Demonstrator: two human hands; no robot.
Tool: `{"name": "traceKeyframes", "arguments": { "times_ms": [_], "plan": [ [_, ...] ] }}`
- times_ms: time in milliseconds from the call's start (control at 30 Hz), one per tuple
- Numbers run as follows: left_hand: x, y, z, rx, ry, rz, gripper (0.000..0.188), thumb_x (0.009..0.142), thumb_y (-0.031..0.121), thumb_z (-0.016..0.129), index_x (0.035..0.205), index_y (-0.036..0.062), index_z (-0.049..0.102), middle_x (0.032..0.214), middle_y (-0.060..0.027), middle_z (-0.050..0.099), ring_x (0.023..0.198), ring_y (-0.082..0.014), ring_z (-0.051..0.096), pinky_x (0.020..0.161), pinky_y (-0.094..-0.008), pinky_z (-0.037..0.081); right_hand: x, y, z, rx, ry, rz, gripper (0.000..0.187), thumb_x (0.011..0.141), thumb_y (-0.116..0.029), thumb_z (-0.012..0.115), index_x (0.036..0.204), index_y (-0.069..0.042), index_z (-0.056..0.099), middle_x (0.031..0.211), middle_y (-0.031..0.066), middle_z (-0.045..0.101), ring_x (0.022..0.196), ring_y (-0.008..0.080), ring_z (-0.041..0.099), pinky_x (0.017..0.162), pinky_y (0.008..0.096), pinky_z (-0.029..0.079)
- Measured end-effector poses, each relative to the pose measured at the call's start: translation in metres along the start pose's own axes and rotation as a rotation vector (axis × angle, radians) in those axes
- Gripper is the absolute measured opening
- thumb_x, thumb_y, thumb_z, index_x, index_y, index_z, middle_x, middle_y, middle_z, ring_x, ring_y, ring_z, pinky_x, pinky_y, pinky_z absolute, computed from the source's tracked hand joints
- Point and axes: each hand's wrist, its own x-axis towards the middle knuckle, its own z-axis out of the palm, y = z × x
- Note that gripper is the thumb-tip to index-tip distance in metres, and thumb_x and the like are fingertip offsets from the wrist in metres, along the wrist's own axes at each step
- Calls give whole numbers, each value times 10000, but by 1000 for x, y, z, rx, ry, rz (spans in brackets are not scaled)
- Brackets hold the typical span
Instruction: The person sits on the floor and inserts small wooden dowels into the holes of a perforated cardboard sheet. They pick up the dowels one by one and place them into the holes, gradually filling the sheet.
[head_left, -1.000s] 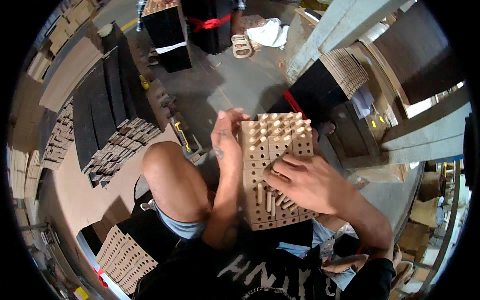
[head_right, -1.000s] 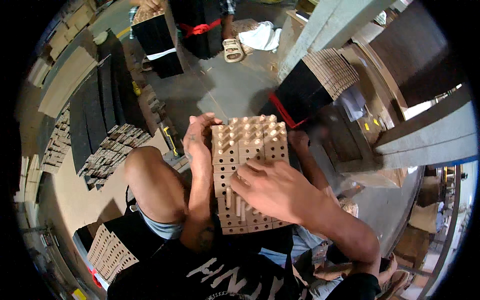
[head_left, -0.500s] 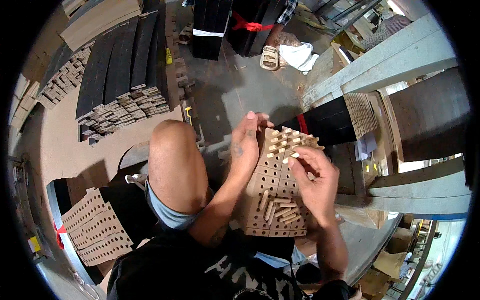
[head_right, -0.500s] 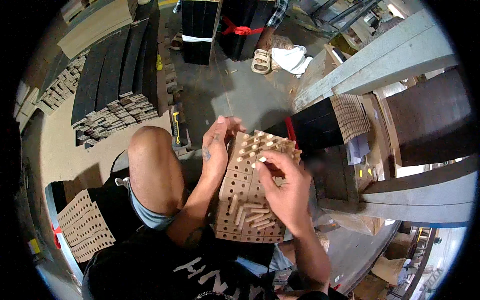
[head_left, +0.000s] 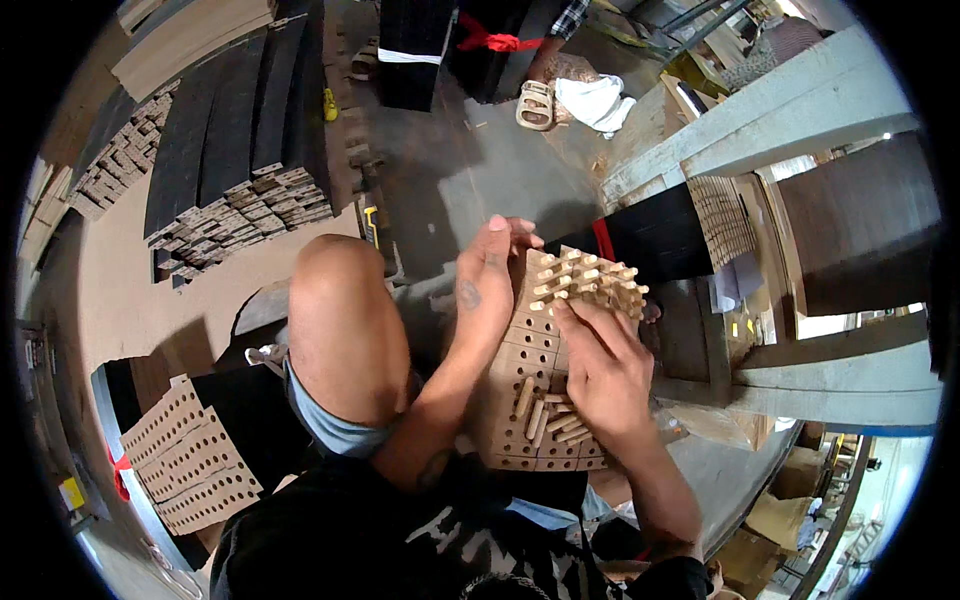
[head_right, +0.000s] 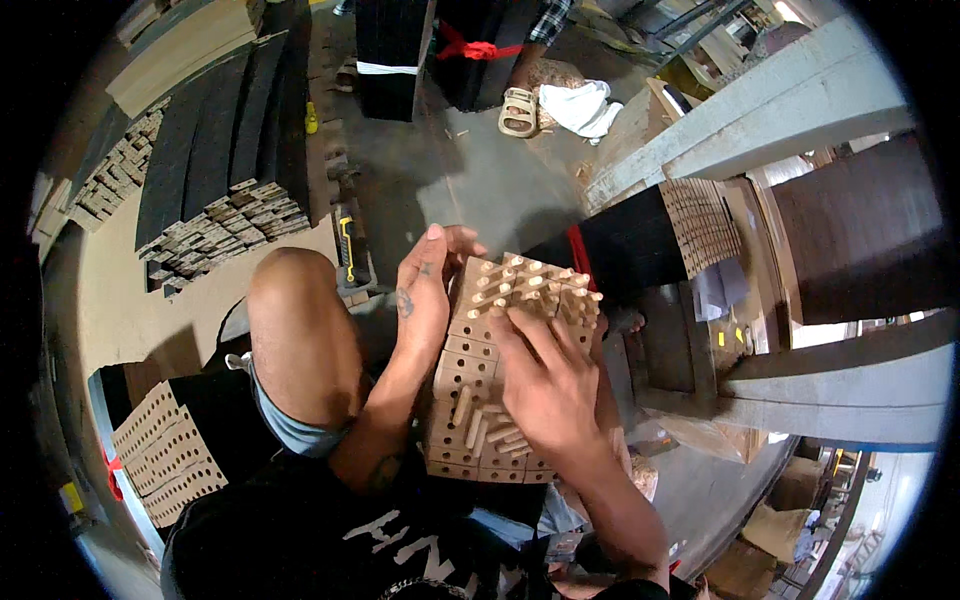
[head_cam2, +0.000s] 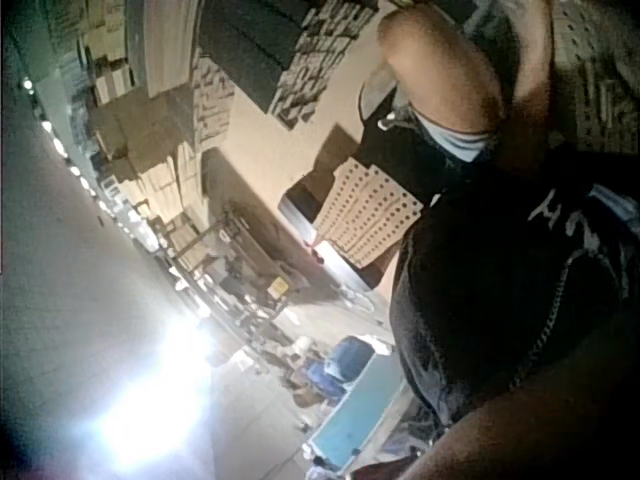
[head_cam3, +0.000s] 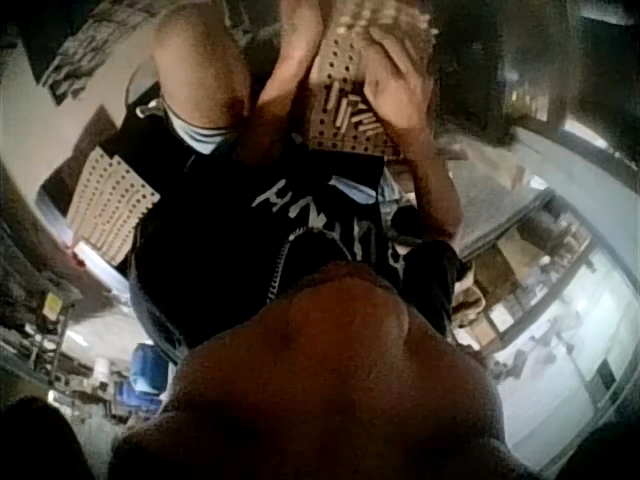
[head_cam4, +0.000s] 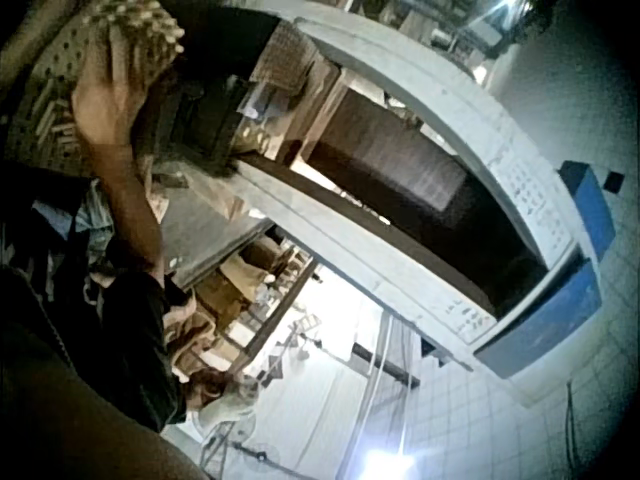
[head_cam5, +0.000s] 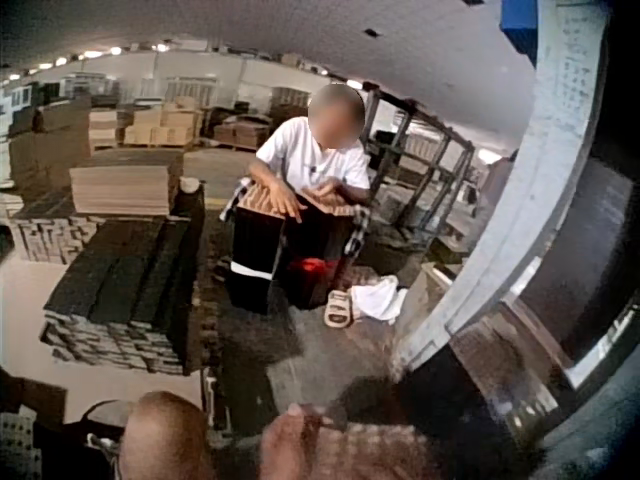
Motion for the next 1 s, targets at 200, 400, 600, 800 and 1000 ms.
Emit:
{"name": "traceKeyframes", "arguments": {
  "times_ms": [200, 400, 600, 800, 1000],
  "plan": [
    [-2, 4, 0, -49, 20, -39, 484, 1088, 424, 426, 1082, 2, 664, 928, -61, 686, 833, -126, 572, 822, -282, 467, -2, -11, -45, 177, -257, 5, 470, 772, 22, 698, 1236, -38, 661, 1054, 100, 635, 932, 300, 647, 775, 394, 550],
    [-2, 4, 4, -55, 20, -19, 470, 1082, 416, 450, 1061, 12, 687, 904, -40, 692, 819, -91, 507, 783, -247, 411, -14, -12, -43, 31, -384, -115, 453, 781, -78, 723, 1227, -78, 641, 1017, 84, 621, 928, 268, 660, 786, 388, 569],
    [2, -1, 0, -19, 25, 3, 485, 1087, 423, 434, 1067, 11, 688, 915, -47, 692, 873, -114, 521, 854, -280, 422, -2, 17, -28, 368, 67, 220, 248, 828, -14, 723, 1071, -24, 678, 917, 113, 666, 748, 250, 696, 668, 309, 568],
    [3, -3, -2, -16, 32, -27, 499, 1089, 423, 424, 1074, -5, 679, 929, -61, 689, 877, -132, 528, 878, -290, 422, -8, 11, 1, 516, 314, 395, 153, 883, 23, 707, 1032, 16, 678, 935, 125, 696, 807, 207, 732, 717, 280, 580],
    [0, 0, -1, 34, 25, -15, 502, 1091, 421, 417, 1081, -11, 674, 942, -72, 687, 892, -141, 532, 883, -297, 428, -11, 12, 9, 432, 398, 322, 172, 860, 38, 720, 1024, 3, 683, 931, 134, 694, 799, 238, 721, 703, 318, 579]
  ]
}}
